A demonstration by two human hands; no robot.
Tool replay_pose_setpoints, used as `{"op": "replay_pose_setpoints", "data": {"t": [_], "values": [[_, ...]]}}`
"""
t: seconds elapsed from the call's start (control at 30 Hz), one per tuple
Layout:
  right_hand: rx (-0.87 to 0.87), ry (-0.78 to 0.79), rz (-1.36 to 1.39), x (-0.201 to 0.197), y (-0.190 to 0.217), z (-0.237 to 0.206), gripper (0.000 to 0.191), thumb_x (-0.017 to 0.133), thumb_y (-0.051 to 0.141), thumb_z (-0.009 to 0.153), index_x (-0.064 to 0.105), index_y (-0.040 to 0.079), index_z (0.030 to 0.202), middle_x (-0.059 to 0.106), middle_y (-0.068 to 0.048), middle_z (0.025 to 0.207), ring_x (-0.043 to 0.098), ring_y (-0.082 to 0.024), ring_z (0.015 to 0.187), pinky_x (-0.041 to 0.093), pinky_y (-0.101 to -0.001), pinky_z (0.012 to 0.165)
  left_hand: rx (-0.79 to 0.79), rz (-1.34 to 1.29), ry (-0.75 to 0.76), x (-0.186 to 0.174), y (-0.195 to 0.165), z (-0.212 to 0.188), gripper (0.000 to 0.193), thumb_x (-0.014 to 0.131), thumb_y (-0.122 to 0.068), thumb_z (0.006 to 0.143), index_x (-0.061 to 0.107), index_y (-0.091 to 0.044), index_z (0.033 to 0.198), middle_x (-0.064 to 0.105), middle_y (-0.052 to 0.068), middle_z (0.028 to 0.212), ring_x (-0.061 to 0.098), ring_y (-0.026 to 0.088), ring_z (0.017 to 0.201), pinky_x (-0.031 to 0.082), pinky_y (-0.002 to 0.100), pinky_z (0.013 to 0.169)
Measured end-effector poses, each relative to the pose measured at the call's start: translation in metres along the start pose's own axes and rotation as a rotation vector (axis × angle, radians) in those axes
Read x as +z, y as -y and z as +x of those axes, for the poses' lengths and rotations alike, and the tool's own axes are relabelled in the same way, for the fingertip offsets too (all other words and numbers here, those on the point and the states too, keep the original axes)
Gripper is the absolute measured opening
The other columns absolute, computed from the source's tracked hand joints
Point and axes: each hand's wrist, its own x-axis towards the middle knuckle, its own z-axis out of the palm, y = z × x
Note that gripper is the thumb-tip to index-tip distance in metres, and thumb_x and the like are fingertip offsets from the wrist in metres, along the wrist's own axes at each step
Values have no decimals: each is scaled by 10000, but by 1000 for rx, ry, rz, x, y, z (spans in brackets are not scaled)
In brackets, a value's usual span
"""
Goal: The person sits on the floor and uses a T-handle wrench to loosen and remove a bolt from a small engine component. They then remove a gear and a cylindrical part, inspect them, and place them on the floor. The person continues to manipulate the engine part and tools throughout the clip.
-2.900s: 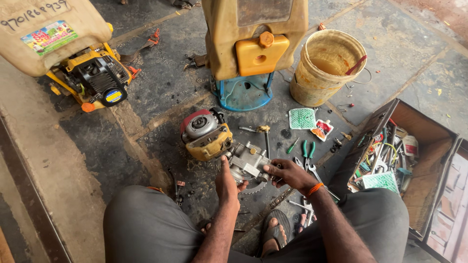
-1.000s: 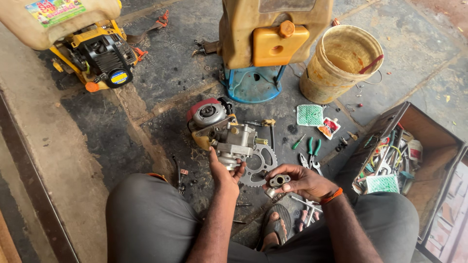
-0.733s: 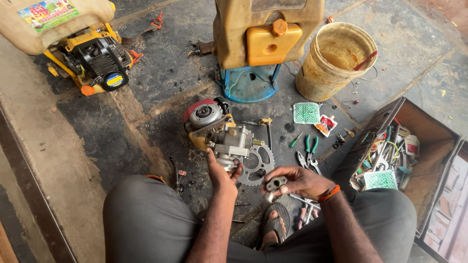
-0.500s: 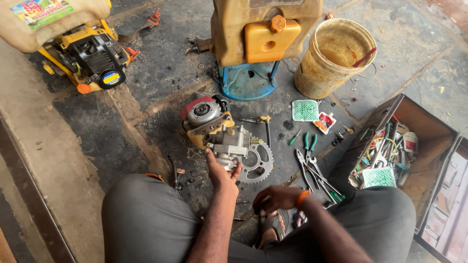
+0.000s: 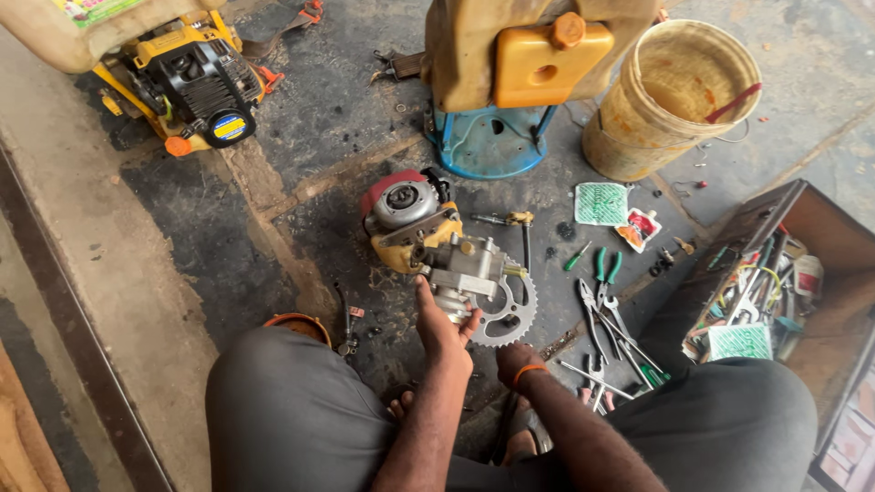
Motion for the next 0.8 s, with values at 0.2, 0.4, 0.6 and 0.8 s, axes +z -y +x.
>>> {"op": "replay_pose_setpoints", "data": {"t": [0.2, 0.4, 0.6, 0.8], "values": [[29, 55, -55, 1, 15, 7, 208, 599, 149, 927, 744, 80, 1058, 735, -178, 1097, 724, -345, 1049, 597, -456, 879, -31, 73, -22, 1, -3, 1, 744, 474, -690, 944, 568, -61, 1330, 632, 99, 943, 645, 160, 744, 603, 272, 624], [-10, -7, -76, 9, 10, 18, 218, 559, 171, 966, 763, 124, 1027, 759, -159, 1077, 733, -335, 1003, 590, -458, 823, -56, 74, -7, 6, -5, 2, 759, 463, -700, 939, 558, -63, 1340, 613, 110, 930, 623, 158, 723, 589, 263, 609], [-227, -654, -129, 13, 21, 15, 374, 643, 212, 729, 786, 146, 1068, 719, -174, 1176, 682, -395, 1113, 565, -510, 834, -66, 82, -32, 8, -2, 4, 734, 457, -690, 946, 531, -82, 1351, 623, 103, 970, 646, 149, 770, 621, 279, 650], [-235, 191, -9, 19, 29, 0, 243, 607, 158, 921, 728, 84, 1119, 691, -134, 1244, 653, -336, 1150, 542, -486, 914, -35, 55, -32, 8, 2, 4, 731, 498, -695, 938, 618, -54, 1269, 636, 119, 947, 641, 202, 733, 583, 296, 607]]}}
